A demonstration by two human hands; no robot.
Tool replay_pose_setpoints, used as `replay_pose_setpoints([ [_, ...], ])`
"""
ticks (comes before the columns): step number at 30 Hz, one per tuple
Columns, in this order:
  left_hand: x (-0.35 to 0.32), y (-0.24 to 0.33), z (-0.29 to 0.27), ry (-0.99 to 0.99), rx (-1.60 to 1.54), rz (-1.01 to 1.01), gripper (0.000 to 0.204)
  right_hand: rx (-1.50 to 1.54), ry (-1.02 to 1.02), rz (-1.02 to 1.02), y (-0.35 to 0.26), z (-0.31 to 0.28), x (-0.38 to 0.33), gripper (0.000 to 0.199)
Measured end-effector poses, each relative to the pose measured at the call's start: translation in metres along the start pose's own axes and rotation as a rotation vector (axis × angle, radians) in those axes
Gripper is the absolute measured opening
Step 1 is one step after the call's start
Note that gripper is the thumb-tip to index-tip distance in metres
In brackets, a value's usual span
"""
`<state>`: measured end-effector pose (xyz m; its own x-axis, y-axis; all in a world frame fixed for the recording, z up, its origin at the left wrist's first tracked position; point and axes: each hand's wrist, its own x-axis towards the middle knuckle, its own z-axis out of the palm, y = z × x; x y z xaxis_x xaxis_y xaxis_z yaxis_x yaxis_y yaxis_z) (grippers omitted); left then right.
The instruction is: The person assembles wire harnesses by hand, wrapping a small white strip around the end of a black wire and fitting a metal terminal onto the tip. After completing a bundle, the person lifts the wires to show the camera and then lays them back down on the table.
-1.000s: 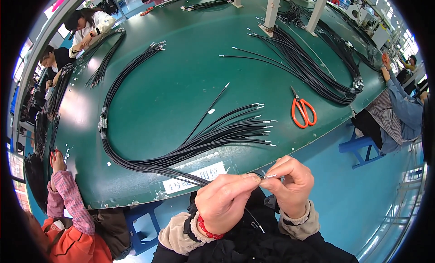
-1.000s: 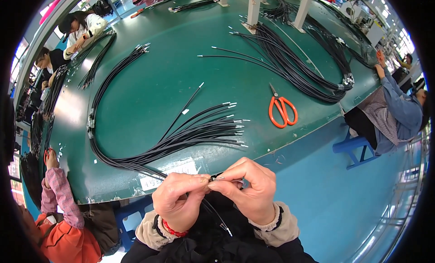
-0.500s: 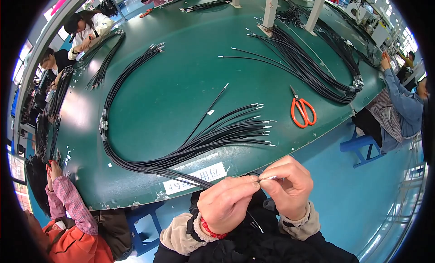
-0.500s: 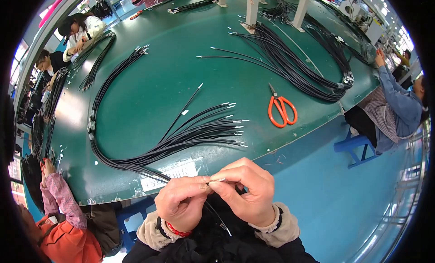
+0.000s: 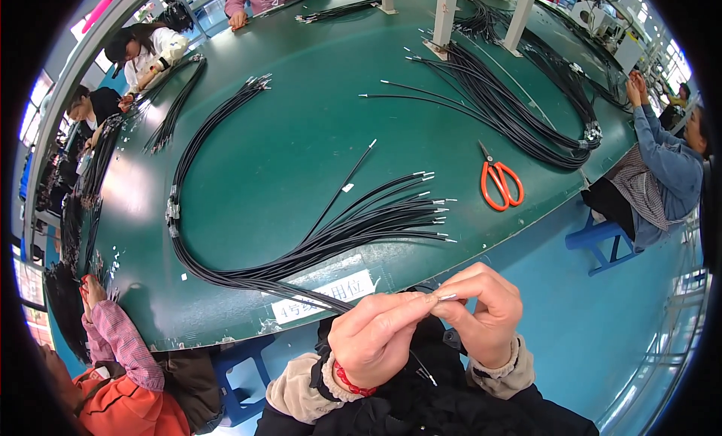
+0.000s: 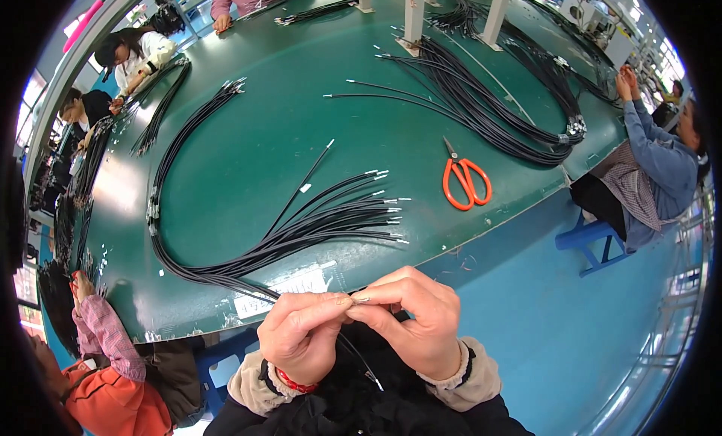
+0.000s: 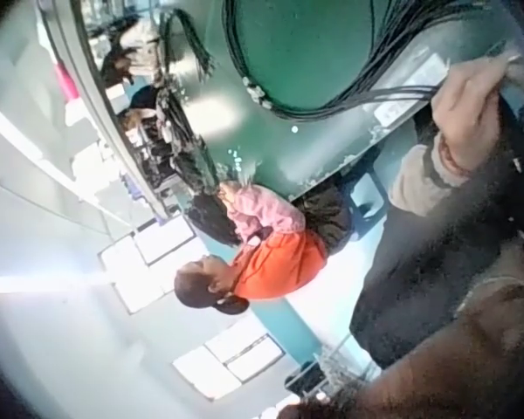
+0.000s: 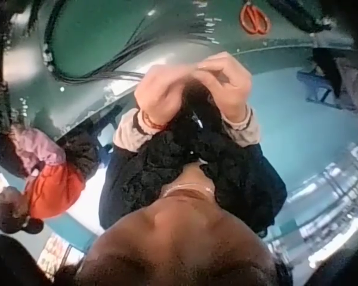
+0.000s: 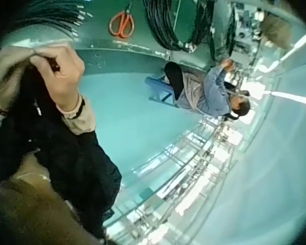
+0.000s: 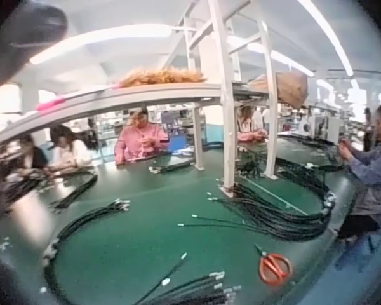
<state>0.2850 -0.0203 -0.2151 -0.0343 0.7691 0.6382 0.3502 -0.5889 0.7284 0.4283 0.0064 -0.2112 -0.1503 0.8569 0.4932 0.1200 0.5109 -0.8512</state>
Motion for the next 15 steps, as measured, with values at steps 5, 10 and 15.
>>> replay_pose_setpoints([
  [5,0.001,0.002,0.002,-0.014,-0.074,-0.098,0.021,0.029,0.011,0.088,0.001,0.000,-0.002,0.017],
  [10,0.004,0.003,0.000,-0.080,-0.236,-0.305,0.016,0.139,-0.029,0.060,0.015,-0.001,0.000,0.019],
  [15,0.004,-0.003,0.000,-0.093,-0.380,-0.383,0.017,0.277,-0.055,0.109,0.025,0.001,-0.001,0.019],
])
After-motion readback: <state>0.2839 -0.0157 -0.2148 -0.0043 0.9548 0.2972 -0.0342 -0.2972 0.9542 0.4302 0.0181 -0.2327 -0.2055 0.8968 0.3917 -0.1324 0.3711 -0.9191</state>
